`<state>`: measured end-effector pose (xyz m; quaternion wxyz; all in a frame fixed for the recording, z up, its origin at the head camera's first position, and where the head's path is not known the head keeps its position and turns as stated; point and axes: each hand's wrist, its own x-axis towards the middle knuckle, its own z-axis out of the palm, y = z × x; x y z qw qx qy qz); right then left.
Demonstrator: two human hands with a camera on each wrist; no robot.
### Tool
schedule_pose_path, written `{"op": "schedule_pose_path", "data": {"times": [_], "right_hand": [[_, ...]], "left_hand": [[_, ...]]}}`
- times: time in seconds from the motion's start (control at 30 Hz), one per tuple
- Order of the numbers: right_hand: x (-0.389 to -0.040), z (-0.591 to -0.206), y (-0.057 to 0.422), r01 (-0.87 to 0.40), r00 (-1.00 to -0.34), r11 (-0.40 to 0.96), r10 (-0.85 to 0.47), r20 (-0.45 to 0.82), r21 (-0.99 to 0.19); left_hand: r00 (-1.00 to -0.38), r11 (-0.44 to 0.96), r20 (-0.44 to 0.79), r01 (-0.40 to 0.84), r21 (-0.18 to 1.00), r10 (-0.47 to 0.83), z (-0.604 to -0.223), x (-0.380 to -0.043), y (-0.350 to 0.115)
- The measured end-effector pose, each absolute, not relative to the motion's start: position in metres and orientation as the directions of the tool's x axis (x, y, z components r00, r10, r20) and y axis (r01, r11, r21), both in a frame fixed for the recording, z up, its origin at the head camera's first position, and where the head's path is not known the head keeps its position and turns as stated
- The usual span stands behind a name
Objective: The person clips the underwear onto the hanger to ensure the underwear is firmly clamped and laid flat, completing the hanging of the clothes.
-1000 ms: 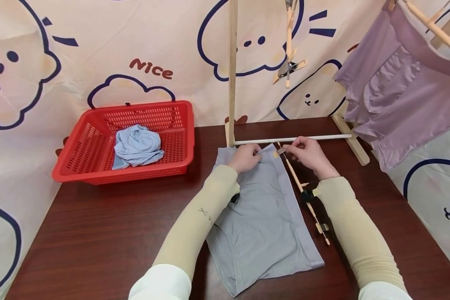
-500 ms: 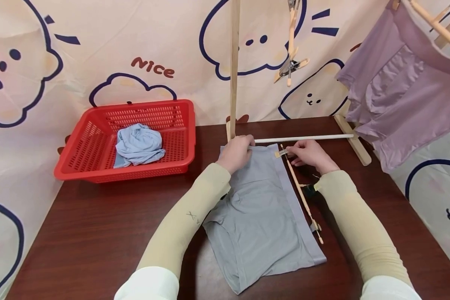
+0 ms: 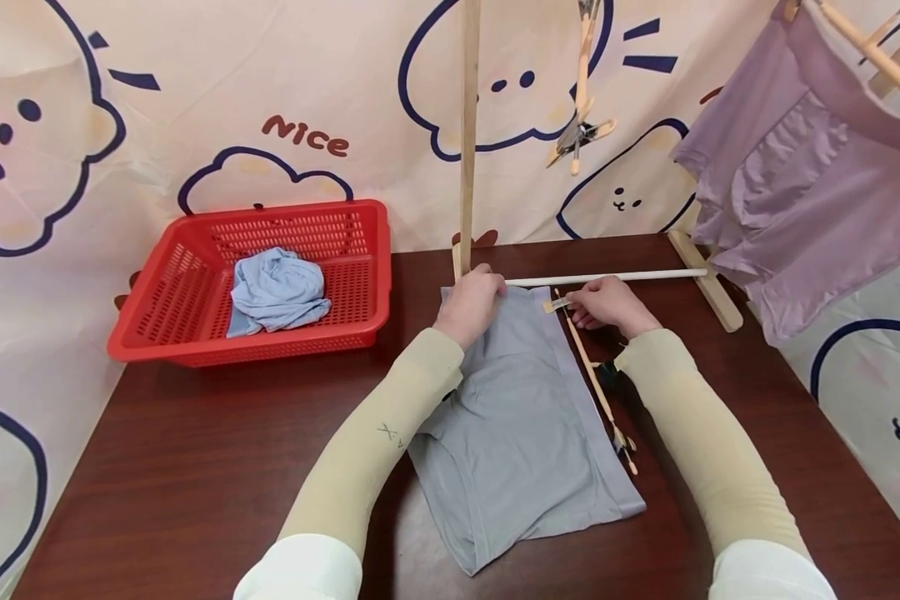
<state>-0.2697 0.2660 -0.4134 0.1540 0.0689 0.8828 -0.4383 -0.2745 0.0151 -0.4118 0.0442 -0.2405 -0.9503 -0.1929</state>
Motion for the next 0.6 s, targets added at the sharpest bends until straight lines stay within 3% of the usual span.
{"op": "schedule_pose_path", "data": {"times": [0.17,0.3,0.6], "right_hand": [[-0.27,-0.413,0.265,0.249,-0.95,0.617,0.006,-0.312,-0.747],[-0.265,-0.411,0.266,0.214,-0.96,0.676,0.013,-0.279,-0.705],[-0.242,-0.392,0.277,0.13,-0.978,0.725,-0.021,-0.21,-0.677]], "left_hand": [[-0.873,0.841,0.095,0.486,0.239,0.478,-0.413,-0.274,0.017],[-0.86,0.832,0.069,0.507,0.225,0.505,-0.415,-0.271,0.016],[-0.745,0.734,0.197,0.665,0.136,0.638,-0.403,-0.251,0.021]]}}
